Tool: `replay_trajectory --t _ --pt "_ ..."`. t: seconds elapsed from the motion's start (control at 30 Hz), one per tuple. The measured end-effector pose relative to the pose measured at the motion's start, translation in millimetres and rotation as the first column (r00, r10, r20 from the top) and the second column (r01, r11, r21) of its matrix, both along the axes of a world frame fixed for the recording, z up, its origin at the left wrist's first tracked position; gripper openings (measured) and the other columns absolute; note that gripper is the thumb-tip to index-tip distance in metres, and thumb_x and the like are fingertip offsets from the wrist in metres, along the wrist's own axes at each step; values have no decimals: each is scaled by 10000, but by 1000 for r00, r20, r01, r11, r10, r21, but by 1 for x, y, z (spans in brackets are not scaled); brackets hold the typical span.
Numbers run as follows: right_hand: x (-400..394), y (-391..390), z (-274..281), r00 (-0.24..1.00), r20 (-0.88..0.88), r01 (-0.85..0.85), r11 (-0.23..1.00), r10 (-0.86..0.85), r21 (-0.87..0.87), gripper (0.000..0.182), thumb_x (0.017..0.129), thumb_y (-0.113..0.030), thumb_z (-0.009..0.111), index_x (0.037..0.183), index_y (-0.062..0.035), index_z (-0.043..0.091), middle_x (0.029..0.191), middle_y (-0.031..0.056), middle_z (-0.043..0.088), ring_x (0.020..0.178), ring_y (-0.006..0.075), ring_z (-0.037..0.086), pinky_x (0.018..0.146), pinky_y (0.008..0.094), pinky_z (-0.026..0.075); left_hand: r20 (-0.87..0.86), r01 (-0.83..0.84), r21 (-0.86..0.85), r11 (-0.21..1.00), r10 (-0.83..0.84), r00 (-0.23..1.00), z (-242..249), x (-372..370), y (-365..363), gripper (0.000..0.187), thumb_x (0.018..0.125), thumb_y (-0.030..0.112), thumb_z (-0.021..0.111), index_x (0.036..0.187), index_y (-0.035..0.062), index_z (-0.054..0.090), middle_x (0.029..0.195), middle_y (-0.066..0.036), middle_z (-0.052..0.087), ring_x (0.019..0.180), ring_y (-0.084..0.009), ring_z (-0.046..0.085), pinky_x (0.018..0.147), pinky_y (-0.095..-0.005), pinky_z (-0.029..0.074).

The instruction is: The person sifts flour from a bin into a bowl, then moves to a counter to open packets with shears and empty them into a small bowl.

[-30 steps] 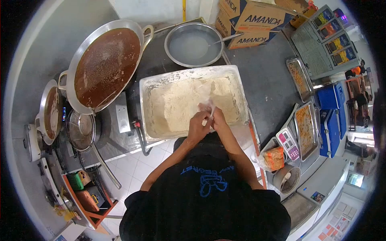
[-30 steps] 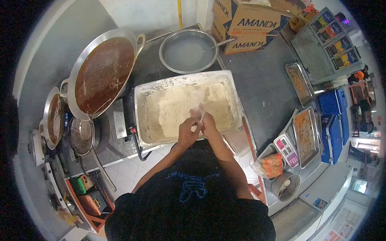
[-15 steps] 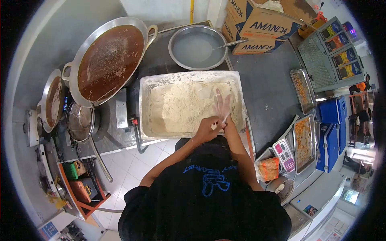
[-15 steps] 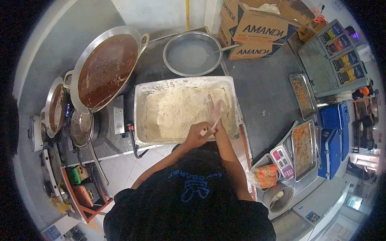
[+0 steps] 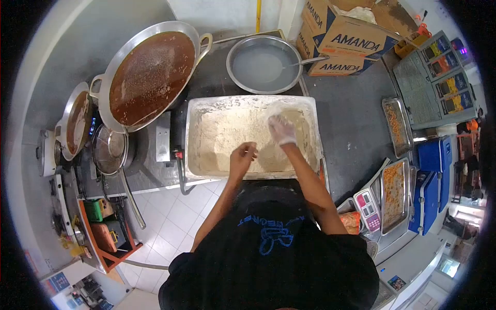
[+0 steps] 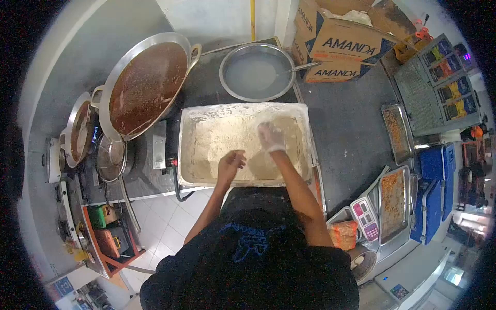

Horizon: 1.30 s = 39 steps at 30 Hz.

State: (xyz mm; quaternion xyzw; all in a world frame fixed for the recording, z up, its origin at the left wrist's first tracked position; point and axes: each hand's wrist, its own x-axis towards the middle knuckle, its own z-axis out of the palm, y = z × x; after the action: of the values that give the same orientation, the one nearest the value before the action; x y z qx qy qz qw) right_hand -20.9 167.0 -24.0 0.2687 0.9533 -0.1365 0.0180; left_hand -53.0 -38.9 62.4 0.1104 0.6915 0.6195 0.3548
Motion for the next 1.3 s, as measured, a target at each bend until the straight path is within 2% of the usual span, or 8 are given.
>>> replay_trajectory --t 0.17,0.23,0.37,0.43,0.77,0.9,1.03,1.3 --pt "48 -65 80 937 -2 -344 929 348 139 313 927 -336 476 1178 -178 574 1209 105 556 1088 276 541 971 448 404 321 -204 127 971 154 934 -12 -24 18 294 907 221 630 1078 -18 609 911 -83 634 757 -161 642 688 -306 550" --pt "46 -63 95 916 -58 -398 881 396 -256 360 934 -329 487 1241 -144 514 1227 81 524 1103 276 521 977 453 397 213 -97 147 984 65 975 -20 -31 16 240 903 163 629 1060 -18 613 887 -66 629 751 -148 639 681 -293 547" --pt "63 -48 49 820 -568 -108 993 65 -43 434 895 -358 578 1227 -89 502 1140 78 550 992 233 564 873 419 467 171 -108 184 977 76 982 -22 -33 8 183 901 100 612 1049 -7 618 877 -49 626 730 -124 624 676 -260 530" --pt "44 -35 76 911 -229 -15 529 -342 -848 507 846 -372 655 1208 -52 499 1107 72 553 898 166 571 763 350 498 143 -74 237 969 41 989 -22 -30 11 173 890 68 611 1048 -1 618 871 -40 626 735 -115 619 672 -250 520" --pt "32 -61 79 910 -338 149 948 -243 -280 178 833 -240 584 937 -142 478 621 140 549 587 334 603 570 434 487 -774 -366 -12 931 223 593 -7 -39 12 132 775 -40 657 821 34 558 739 -25 541 610 -88 494 550 -250 423" --pt "22 -69 87 844 -448 172 940 -294 -293 110 841 -140 560 889 -132 461 635 127 526 559 367 563 542 435 449 -738 -152 42 987 134 661 37 -9 14 114 754 -18 657 746 51 567 656 -27 535 536 -111 434 516 -249 375" --pt "27 -82 95 841 -495 -8 909 -219 -416 130 861 -172 563 911 -117 457 646 138 543 603 378 583 551 469 448 63 -154 89 984 148 987 21 -11 11 128 826 91 606 736 2 609 667 -9 562 560 -78 468 547 -252 381" --pt "27 -96 86 827 -544 -3 967 -141 -255 118 818 -121 602 892 -112 510 627 152 574 569 371 590 504 470 458 686 -591 416 691 188 703 15 -33 34 393 978 363 483 1104 -4 541 930 -66 596 860 -197 572 761 -335 499"
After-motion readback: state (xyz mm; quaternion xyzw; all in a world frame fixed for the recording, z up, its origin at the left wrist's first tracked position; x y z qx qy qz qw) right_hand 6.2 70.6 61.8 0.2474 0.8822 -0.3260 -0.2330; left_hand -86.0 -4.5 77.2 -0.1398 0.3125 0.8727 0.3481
